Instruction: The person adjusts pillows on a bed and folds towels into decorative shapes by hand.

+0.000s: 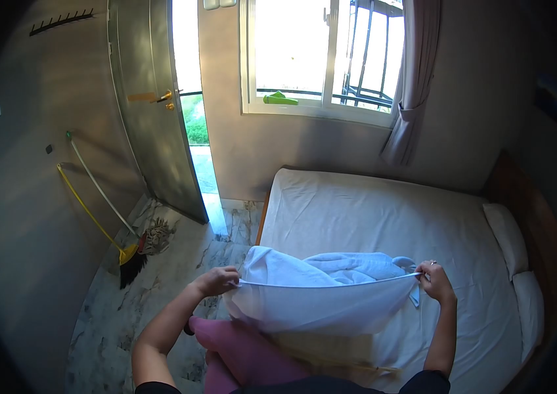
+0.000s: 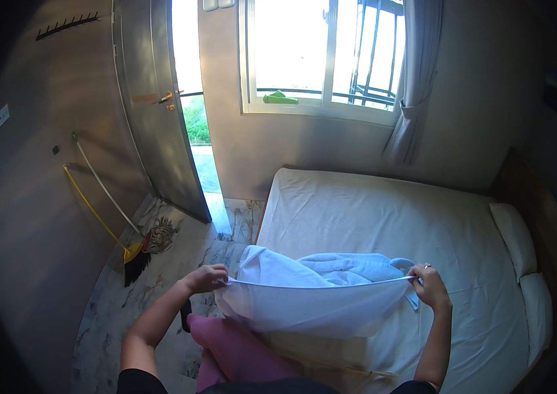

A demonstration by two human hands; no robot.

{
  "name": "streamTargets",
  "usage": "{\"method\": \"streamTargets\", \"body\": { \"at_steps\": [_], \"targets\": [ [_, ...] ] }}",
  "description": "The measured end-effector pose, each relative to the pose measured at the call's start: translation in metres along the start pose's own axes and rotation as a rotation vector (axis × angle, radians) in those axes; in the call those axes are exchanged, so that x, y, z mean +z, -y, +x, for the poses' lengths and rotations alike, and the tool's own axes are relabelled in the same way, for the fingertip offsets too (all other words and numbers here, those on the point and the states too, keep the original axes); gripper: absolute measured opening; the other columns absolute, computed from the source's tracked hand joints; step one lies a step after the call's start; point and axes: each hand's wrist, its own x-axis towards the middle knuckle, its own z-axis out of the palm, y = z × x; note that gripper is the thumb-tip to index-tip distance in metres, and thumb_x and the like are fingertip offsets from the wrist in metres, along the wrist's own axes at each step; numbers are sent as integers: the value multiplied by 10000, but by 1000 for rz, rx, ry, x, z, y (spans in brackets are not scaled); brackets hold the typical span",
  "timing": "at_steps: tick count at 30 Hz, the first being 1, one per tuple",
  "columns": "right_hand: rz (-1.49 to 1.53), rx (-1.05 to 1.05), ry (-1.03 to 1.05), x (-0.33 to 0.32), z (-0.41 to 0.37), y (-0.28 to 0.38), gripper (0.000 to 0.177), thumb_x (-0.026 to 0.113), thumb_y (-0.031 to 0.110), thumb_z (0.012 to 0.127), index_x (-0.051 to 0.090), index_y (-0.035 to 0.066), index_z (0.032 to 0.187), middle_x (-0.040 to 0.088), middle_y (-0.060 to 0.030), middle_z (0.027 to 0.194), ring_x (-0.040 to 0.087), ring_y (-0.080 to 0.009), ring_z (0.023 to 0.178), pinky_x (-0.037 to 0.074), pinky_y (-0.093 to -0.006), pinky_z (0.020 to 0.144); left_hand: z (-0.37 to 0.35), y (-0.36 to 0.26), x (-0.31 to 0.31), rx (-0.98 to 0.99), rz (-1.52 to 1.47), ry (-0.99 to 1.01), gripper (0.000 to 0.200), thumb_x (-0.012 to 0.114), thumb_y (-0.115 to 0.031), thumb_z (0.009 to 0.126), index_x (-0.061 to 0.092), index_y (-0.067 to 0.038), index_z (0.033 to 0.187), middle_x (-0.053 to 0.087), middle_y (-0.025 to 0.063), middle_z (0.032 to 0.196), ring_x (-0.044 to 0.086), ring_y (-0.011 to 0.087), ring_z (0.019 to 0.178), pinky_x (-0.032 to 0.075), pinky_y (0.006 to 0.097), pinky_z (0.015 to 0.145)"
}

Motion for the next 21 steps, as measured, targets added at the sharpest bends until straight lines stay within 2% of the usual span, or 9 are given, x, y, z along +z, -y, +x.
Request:
{"method": "streamTargets", "body": {
  "at_steps": [4,7,10,13,15,19,21],
  "targets": [
    [6,53,-50,-7,-13,16,36,575,-31,759,595,-8,778,605,-154,768,562,-303,752,445,-379,700,-9,-16,-10,-2,-12,1,164,649,-21,754,571,-50,895,586,100,876,619,290,773,508,352,677],
    [-29,27,-111,-18,-20,34,43,564,-39,759,590,-8,771,602,-157,766,563,-308,756,446,-381,703,-22,-28,-17,-36,-119,53,104,609,-5,747,572,-53,832,589,105,813,600,318,793,481,374,689],
    [-132,-30,-268,-25,-23,46,52,546,-46,783,573,-2,778,588,-160,774,562,-302,754,447,-377,687,-42,-27,-11,-29,-68,189,117,597,24,700,579,-61,778,607,92,752,597,298,794,483,362,703],
    [-190,-63,-414,-36,-23,62,72,526,-53,795,561,10,804,581,-156,777,566,-297,742,449,-366,670,-56,-46,-16,64,113,201,136,583,40,662,588,-73,736,617,79,712,590,278,801,488,353,717],
    [-148,-56,-476,-46,-25,76,78,524,-60,792,558,8,808,579,-152,772,569,-292,735,449,-358,656,-65,-58,-23,81,117,98,120,601,20,671,596,-81,736,621,78,731,585,268,807,488,349,726],
    [-78,-140,-440,-49,-30,101,112,530,-66,767,572,11,836,582,-147,783,578,-291,744,469,-363,672,-73,-70,-22,184,193,-122,121,624,17,702,618,-62,794,623,83,822,592,266,799,499,365,735],
    [-92,-172,-406,-43,-33,115,117,538,-61,759,581,17,835,587,-146,781,580,-292,738,473,-358,666,-75,-78,-9,105,43,-104,99,622,6,730,617,-59,805,610,87,824,597,285,800,499,356,727]
  ]
}}
